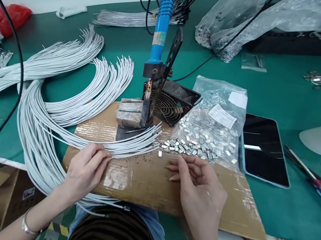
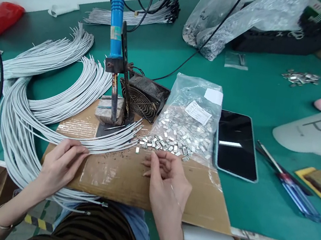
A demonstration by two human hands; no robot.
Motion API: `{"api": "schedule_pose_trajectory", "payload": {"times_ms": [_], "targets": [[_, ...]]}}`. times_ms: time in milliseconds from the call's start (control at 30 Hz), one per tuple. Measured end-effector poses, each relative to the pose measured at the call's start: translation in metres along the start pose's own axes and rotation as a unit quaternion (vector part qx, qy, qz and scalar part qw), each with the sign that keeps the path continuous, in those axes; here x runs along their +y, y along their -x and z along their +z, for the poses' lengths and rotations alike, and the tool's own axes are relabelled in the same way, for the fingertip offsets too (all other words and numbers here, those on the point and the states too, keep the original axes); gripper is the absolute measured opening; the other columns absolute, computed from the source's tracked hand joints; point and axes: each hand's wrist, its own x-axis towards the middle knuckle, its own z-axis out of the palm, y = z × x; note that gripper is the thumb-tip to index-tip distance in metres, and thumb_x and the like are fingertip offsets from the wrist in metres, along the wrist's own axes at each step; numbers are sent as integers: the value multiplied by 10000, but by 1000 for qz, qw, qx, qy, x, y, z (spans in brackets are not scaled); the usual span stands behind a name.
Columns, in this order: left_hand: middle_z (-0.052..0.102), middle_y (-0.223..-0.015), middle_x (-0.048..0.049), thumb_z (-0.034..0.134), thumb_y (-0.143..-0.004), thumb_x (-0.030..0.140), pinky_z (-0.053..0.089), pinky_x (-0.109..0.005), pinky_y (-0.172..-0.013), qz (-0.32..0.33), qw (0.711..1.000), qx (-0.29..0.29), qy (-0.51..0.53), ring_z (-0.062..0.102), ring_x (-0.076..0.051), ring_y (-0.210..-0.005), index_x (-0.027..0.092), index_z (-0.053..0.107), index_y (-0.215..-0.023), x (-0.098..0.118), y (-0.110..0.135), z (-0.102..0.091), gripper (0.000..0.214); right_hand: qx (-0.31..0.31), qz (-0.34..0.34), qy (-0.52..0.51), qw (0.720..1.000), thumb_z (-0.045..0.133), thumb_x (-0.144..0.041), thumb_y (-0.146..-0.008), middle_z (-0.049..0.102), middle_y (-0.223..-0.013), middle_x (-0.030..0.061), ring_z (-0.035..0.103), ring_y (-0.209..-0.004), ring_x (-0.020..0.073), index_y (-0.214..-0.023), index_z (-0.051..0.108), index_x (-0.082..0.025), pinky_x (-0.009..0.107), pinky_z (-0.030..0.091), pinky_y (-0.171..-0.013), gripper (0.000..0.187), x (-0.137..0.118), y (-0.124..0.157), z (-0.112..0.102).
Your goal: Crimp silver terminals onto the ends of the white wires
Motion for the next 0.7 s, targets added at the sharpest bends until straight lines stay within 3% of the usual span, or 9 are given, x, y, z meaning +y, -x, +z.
{"api": "schedule_pose_trajectory", "payload": {"times_ms": [67, 133, 233, 333, 367, 433, 533, 600, 700], "targets": [[655, -1074, -100, 582, -1009, 97, 524, -321, -886, 10, 1000, -18, 21, 656, -224, -992, 190, 652, -1041, -1, -2, -17, 121, 4, 9, -34, 999, 752, -497, -869, 741, -730, 39, 696, -614, 175, -933, 675, -197, 262, 581, -537, 316, 1, 0, 0], [664, -1052, -83, 514, -1024, 72, 518, -295, -875, 0, 991, -93, 98, 657, -210, -1016, 197, 608, -1067, 2, -5, -35, 163, 16, 12, -56, 998, 806, -464, -838, 718, -703, 19, 635, -563, 135, -917, 720, -189, 228, 546, -516, 299, 0, 1, 0], [710, -940, -23, 526, -1033, 124, 500, -256, -757, -41, 942, -279, 182, 670, -172, -846, 219, 621, -1086, 16, -11, -53, 144, 36, 8, -83, 996, 869, -383, -783, 745, -764, 28, 599, -570, 108, -863, 780, -185, 207, 528, -523, 231, -4, 2, 0], [718, -841, 5, 563, -1033, 208, 460, -253, -702, -55, 880, -386, 272, 638, -150, -732, 222, 674, -1066, 35, -19, -50, 117, 53, 3, -111, 992, 889, -312, -758, 773, -808, 26, 640, -607, 106, -830, 809, -201, 200, 571, -582, 154, -8, 6, -2], [700, -799, 6, 559, -1039, 235, 447, -246, -672, -81, 865, -386, 311, 607, -136, -685, 209, 682, -1021, 41, -21, -46, 127, 54, 3, -120, 991, 879, -305, -770, 766, -773, 16, 650, -600, 105, -825, 814, -209, 195, 579, -583, 128, -10, 9, -2], [661, -758, 4, 577, -1035, 287, 441, -233, -649, -171, 841, -334, 390, 567, -120, -660, 185, 678, -934, 50, -26, -35, 175, 42, 5, -134, 990, 855, -298, -797, 742, -682, -5, 653, -551, 103, -831, 824, -224, 185, 580, -549, 88, -12, 16, -2], [568, -677, 32, 652, -993, 402, 364, -196, -495, -303, 765, -253, 508, 458, -80, -522, 161, 676, -919, 53, -30, -21, 253, -15, 14, -143, 989, 838, -270, -802, 711, -589, -12, 640, -481, 106, -823, 836, -227, 178, 559, -487, 48, -19, 29, 0], [545, -651, 42, 710, -950, 460, 302, -181, -437, -337, 728, -220, 555, 406, -54, -460, 148, 689, -918, 50, -31, -16, 315, -68, 20, -144, 987, 832, -262, -801, 683, -558, -10, 616, -455, 104, -787, 839, -222, 174, 527, -453, 43, -26, 38, 2], [564, -644, 33, 763, -907, 500, 254, -167, -408, -348, 708, -190, 585, 384, -32, -426, 138, 719, -899, 47, -31, -13, 365, -119, 25, -148, 981, 810, -260, -822, 650, -583, -16, 575, -467, 89, -793, 855, -241, 172, 471, -448, 57, -38, 49, 7]]}}
